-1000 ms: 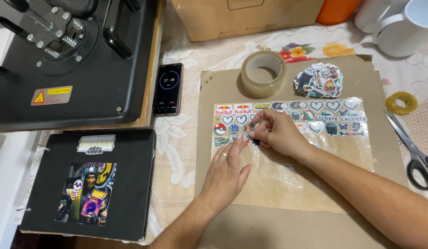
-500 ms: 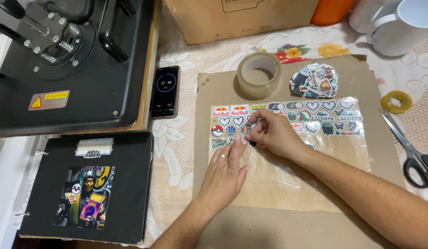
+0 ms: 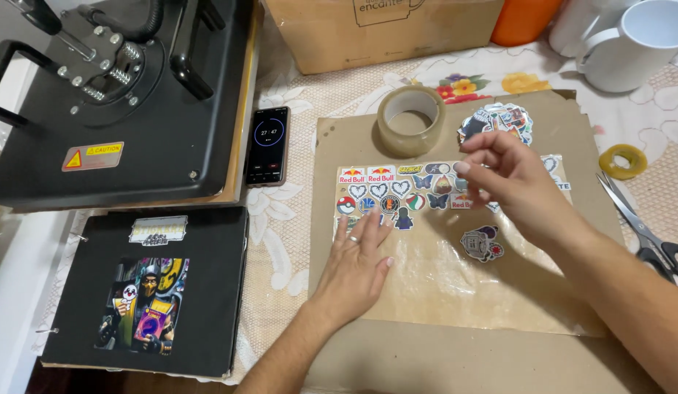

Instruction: Preparing stickers by applying clear tape and cutting them out with scissors

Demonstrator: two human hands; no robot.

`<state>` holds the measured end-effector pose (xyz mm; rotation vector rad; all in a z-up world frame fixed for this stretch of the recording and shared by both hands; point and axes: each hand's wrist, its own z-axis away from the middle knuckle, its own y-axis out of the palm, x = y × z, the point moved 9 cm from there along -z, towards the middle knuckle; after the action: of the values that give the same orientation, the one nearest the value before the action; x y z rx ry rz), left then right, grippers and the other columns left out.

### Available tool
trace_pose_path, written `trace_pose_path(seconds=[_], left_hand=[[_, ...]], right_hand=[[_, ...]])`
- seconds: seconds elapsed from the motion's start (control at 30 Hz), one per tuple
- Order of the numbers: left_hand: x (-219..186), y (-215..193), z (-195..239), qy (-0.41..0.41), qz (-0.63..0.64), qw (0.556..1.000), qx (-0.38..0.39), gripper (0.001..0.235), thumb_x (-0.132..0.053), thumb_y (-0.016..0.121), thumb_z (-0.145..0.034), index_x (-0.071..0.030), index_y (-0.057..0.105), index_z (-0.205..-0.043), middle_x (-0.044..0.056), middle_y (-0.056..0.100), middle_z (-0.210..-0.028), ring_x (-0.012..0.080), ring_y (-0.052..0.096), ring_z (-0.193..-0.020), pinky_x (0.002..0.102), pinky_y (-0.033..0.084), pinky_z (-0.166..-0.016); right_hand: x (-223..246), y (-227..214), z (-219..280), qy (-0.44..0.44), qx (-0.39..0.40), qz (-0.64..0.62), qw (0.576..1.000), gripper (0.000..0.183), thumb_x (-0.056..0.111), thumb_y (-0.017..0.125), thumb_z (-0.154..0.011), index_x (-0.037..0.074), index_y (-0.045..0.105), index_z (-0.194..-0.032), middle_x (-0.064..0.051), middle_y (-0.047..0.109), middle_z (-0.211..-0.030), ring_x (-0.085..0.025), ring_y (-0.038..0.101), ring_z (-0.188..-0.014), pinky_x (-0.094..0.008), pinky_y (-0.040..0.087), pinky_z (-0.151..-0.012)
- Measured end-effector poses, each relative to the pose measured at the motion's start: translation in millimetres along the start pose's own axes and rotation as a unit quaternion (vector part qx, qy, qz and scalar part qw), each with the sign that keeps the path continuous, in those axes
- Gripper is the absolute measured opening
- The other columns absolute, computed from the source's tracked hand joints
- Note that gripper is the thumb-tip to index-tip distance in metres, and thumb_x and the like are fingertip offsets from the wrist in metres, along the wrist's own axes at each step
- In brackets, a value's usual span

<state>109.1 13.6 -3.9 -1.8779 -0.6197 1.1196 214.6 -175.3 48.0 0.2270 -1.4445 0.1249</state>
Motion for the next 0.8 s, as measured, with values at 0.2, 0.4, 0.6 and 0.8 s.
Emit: trace_pose_path(seconds=[0.2, 0.4, 0.6, 0.8], left_hand=[[27.9, -56.0, 10.9, -0.085, 0.378, 0.896, -0.214, 0.08, -0.016, 0.056, -0.1, -0.003, 0.003, -0.157, 0.016, 0.05, -0.151, 0.0338, 0.026, -0.155, 0.049, 0.019, -0.127], [22.0, -68.7, -1.0, -0.142, 0.433, 0.854, -0.25, 0.031, -0.002, 0.059, -0.089, -0.009, 0.069, -0.118, 0.01, 0.056, -0.14, 0.0227, 0.053, -0.135, 0.038, 0.043, -0.113], [-77.3, 31.4, 1.8, -0.198, 0.624, 0.75, 0.092, 0.058, -0.001, 0.049, -0.079, -0.013, 0.064, -0.133, 0.003, 0.052, -0.15, 0.0124, 0.047, -0.139, 0.029, 0.033, -0.112], [-84.6, 22.9, -0.4, -0.154, 0.611, 0.776, 0.039, 0.048, 0.001, 0.05, -0.086, -0.008, 0.064, -0.131, 0.01, 0.058, -0.144, 0.0218, 0.047, -0.143, 0.036, 0.03, -0.122]], right_hand=[[-29.0, -58.7, 35.0, 0.002, -0.021, 0.078, 0.997, 0.009, 0.004, 0.066, -0.094, 0.0, 0.065, -0.102, -0.008, 0.062, -0.085, -0.017, 0.053, -0.063, -0.027, 0.045, -0.062], [-16.8, -79.9, 66.8, -0.178, -0.096, 0.359, 0.911, 0.007, 0.014, 0.076, -0.09, 0.007, 0.074, -0.092, -0.002, 0.074, -0.09, -0.011, 0.063, -0.068, -0.023, 0.052, -0.071], [21.6, 4.1, 166.4, -0.61, 0.025, 0.473, 0.635, 0.016, 0.015, 0.066, -0.093, 0.005, 0.075, -0.103, -0.006, 0.064, -0.087, -0.019, 0.063, -0.067, -0.03, 0.054, -0.063], [21.2, 0.4, 162.9, -0.596, -0.036, 0.464, 0.654, 0.017, 0.012, 0.079, -0.088, 0.005, 0.074, -0.103, -0.007, 0.062, -0.086, -0.018, 0.061, -0.068, -0.031, 0.056, -0.064]])
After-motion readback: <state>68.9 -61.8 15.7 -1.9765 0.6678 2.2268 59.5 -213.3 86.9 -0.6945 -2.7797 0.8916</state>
